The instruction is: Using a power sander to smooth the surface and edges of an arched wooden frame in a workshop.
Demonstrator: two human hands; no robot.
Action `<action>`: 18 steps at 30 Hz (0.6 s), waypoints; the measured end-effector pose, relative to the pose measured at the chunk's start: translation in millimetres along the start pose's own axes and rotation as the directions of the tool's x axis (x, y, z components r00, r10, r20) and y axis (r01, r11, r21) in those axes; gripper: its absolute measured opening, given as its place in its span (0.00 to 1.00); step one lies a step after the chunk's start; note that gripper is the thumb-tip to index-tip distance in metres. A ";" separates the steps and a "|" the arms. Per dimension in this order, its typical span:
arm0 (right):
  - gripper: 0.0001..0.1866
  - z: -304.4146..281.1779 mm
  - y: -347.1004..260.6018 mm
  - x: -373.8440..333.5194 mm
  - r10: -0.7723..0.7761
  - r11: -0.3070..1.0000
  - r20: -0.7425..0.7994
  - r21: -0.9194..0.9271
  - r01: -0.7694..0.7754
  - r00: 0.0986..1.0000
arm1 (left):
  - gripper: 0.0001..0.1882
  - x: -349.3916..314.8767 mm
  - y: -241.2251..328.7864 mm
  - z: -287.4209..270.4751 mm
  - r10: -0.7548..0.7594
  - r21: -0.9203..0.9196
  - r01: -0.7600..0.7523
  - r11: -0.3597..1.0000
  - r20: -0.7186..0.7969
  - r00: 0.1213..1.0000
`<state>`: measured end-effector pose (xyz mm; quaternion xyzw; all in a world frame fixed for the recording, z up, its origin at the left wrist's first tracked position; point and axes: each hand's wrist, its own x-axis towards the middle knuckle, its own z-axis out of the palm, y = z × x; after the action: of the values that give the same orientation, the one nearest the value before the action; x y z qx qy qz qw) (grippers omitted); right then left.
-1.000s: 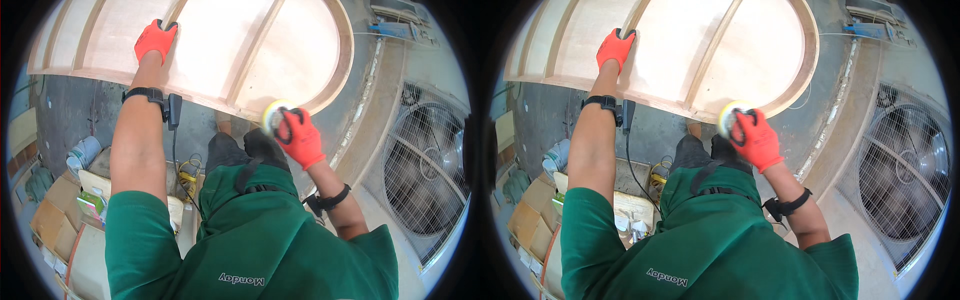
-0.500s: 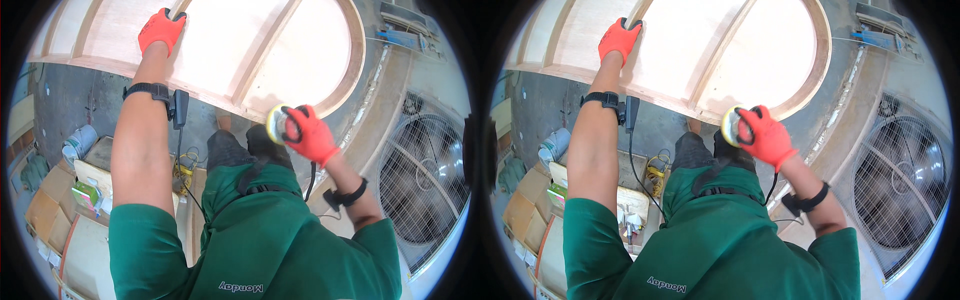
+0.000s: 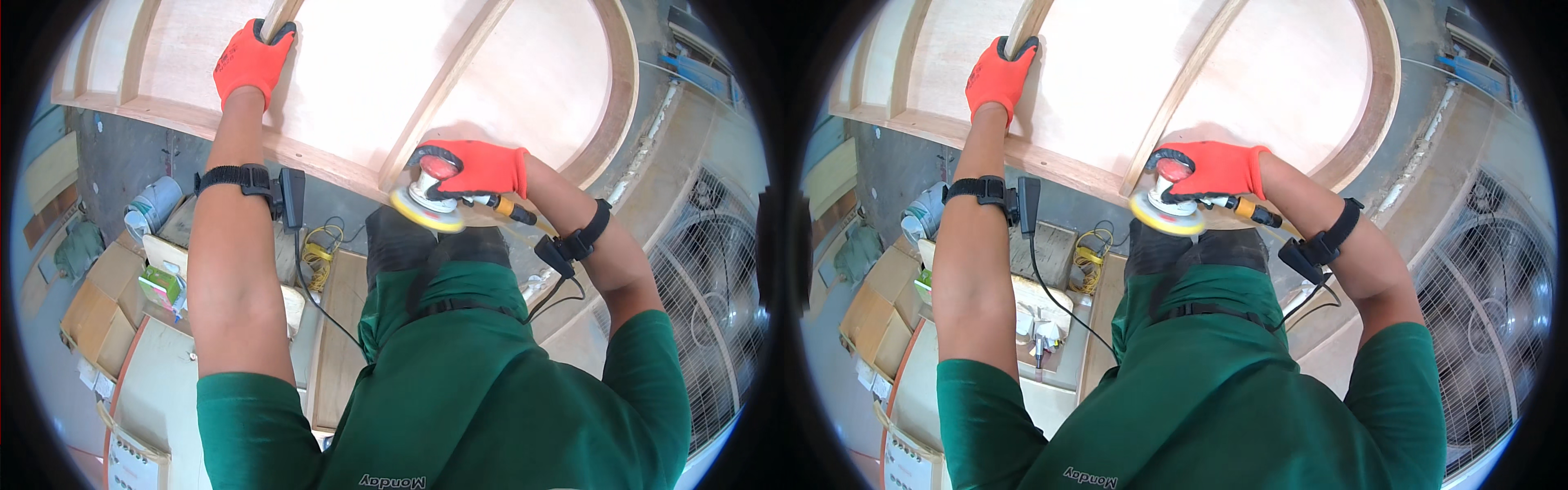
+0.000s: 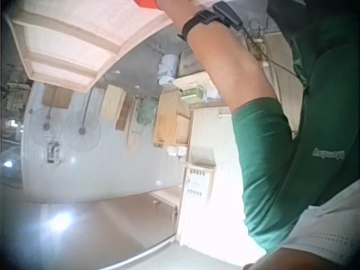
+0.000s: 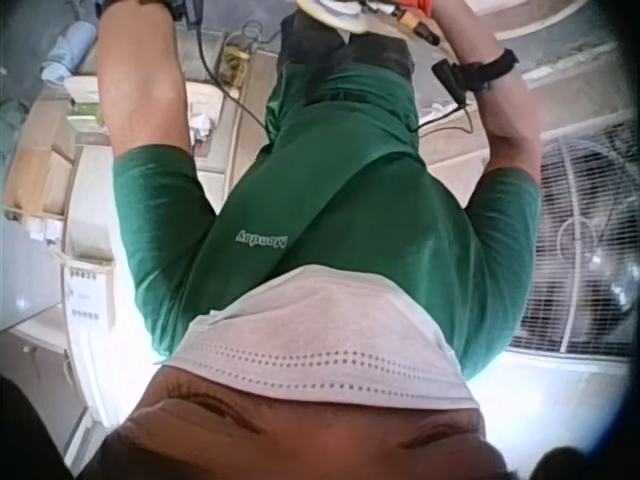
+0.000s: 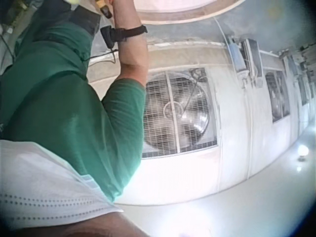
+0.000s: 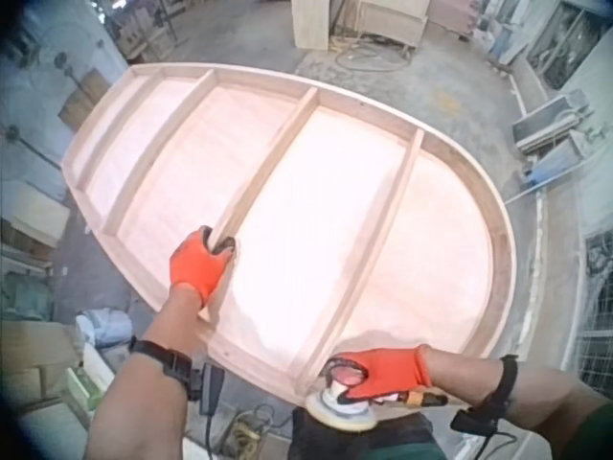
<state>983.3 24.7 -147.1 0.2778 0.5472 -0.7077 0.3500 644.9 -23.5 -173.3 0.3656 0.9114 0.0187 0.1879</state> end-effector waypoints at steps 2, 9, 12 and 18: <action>0.32 -4.5 20.6 10.8 -0.421 0.847 -0.066 -0.385 0.366 0.905 | 0.25 -0.9 1.8 0.1 -0.001 -0.001 0.001 1.000 -0.019 1.000; 0.30 -8.2 28.4 5.0 -0.207 0.971 0.032 -0.119 0.210 0.978 | 0.25 1.6 -1.8 3.2 -0.010 -0.010 0.010 1.000 -0.033 0.999; 0.33 1.4 9.3 3.9 -0.153 0.984 0.027 -0.091 0.155 0.988 | 0.26 2.7 -3.2 5.1 0.020 -0.014 -0.022 1.000 -0.099 0.995; 0.33 -12.2 35.2 5.1 -0.206 0.956 0.098 -0.193 0.222 0.974 | 0.26 0.7 2.2 1.2 -0.023 0.018 0.024 1.000 -0.036 0.999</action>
<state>1008.5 30.0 -174.6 0.1524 0.6294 -0.6922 0.3185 646.4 -21.5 -174.3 0.3562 0.9189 0.0148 0.1686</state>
